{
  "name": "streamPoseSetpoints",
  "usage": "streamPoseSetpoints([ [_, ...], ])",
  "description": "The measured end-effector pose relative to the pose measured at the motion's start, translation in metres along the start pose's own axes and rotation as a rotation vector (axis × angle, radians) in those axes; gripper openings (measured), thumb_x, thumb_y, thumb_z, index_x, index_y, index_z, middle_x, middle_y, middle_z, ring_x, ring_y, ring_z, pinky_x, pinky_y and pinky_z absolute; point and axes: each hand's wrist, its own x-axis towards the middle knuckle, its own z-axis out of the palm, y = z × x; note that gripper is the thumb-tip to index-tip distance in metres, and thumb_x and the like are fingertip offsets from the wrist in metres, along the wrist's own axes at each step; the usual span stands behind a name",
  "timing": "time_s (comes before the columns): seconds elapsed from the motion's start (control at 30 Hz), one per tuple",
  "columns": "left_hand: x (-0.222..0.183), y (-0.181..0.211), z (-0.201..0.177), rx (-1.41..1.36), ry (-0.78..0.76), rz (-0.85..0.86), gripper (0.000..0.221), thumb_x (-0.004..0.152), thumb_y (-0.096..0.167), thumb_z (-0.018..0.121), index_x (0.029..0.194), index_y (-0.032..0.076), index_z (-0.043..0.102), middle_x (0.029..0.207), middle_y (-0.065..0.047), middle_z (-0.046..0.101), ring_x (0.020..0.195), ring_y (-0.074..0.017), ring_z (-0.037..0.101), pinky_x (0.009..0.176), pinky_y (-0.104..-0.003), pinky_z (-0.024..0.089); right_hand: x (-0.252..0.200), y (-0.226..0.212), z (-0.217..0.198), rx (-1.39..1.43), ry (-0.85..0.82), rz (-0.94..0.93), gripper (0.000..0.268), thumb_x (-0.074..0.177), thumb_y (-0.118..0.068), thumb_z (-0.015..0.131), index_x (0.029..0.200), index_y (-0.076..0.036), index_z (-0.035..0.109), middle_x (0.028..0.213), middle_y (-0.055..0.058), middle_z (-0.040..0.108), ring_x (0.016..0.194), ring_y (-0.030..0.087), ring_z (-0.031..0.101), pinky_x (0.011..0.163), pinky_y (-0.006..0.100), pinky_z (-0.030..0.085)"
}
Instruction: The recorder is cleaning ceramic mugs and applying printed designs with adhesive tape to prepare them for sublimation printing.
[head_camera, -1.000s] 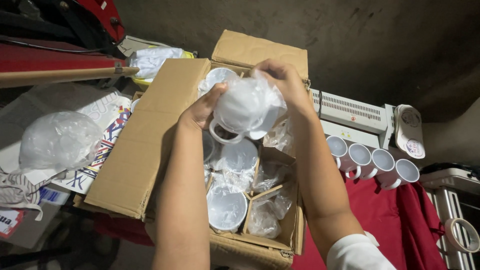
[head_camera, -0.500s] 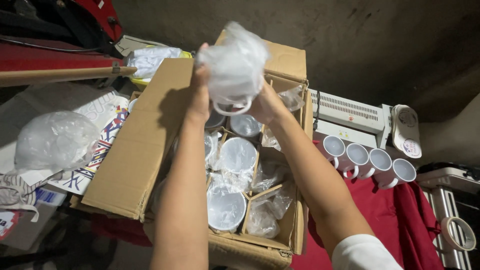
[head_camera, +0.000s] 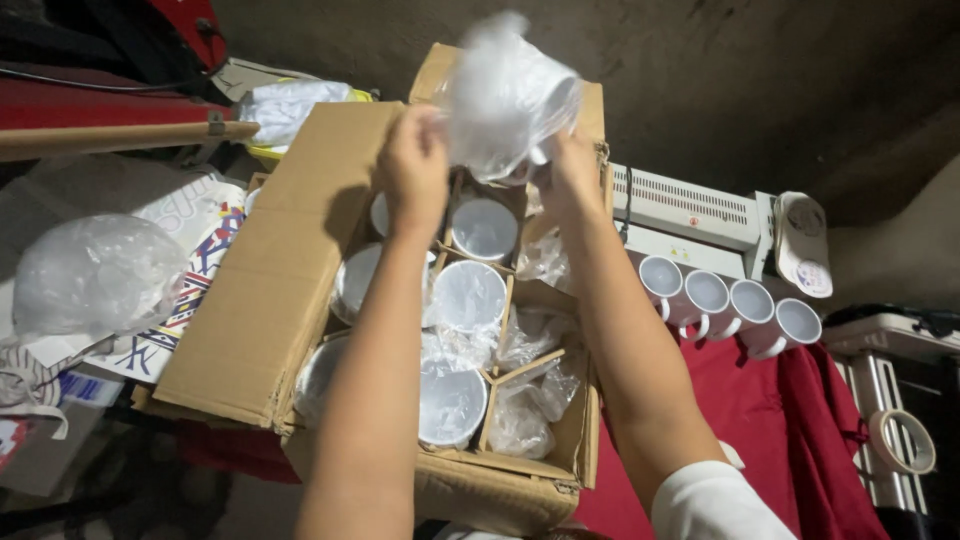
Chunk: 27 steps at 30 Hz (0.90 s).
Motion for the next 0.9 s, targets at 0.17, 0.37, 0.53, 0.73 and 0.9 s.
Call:
streamPoseSetpoints([
  [0.17, -0.003, 0.018, -0.001, 0.146, 0.237, 0.014, 0.061, 0.091, -0.013, 0.055, 0.144, 0.015, 0.063, 0.136, -0.011, 0.060, 0.130, -0.0262, 0.059, 0.111, -0.040, 0.052, -0.011, -0.003, -0.041, 0.320, 0.063, -0.028, 0.032, 0.103, -0.022, 0.048, 0.126, -0.001, 0.056, 0.097, 0.015, 0.064, 0.069, 0.021, 0.065, 0.056, 0.037, 0.057],
  [0.37, -0.010, 0.036, 0.044, 0.201, -0.085, 0.062, 0.029, 0.100, 0.011, 0.064, 0.128, 0.004, 0.062, 0.141, -0.016, 0.057, 0.129, -0.0351, 0.050, 0.105, -0.048, 0.044, -0.023, 0.031, -0.095, 0.655, 0.296, 0.029, 0.030, 0.105, -0.018, 0.050, 0.128, 0.001, 0.053, 0.104, 0.016, 0.066, 0.085, 0.025, 0.067, 0.065, 0.038, 0.058],
  [0.53, 0.020, 0.013, 0.086, 0.960, -0.611, 0.275, 0.022, 0.097, 0.017, 0.062, 0.101, 0.009, 0.081, 0.125, -0.011, 0.070, 0.135, -0.0301, 0.054, 0.115, -0.052, 0.042, -0.057, 0.026, -0.089, 0.626, 0.356, -0.182, 0.033, 0.101, -0.016, 0.042, 0.131, -0.008, 0.049, 0.118, 0.010, 0.065, 0.099, 0.025, 0.068, 0.069, 0.037, 0.057],
  [0.73, 0.046, -0.066, 0.152, 0.770, -1.258, -0.204, 0.033, 0.083, 0.014, 0.066, 0.112, 0.002, 0.076, 0.128, -0.024, 0.067, 0.116, -0.0390, 0.065, 0.098, -0.049, 0.052, -0.055, 0.042, -0.089, 0.462, 0.263, -0.269, 0.035, 0.107, -0.019, 0.041, 0.136, 0.000, 0.047, 0.124, 0.017, 0.062, 0.107, 0.032, 0.063, 0.080, 0.045, 0.058],
  [0.9, 0.045, -0.069, 0.161, 0.910, -1.344, -0.150, 0.040, 0.081, 0.017, 0.074, 0.119, 0.003, 0.074, 0.132, -0.022, 0.067, 0.118, -0.0391, 0.066, 0.099, -0.048, 0.053, -0.057, 0.041, -0.083, 0.282, 0.296, -0.217, 0.039, 0.109, -0.017, 0.046, 0.143, 0.000, 0.047, 0.131, 0.014, 0.060, 0.117, 0.024, 0.059, 0.102, 0.042, 0.047],
])
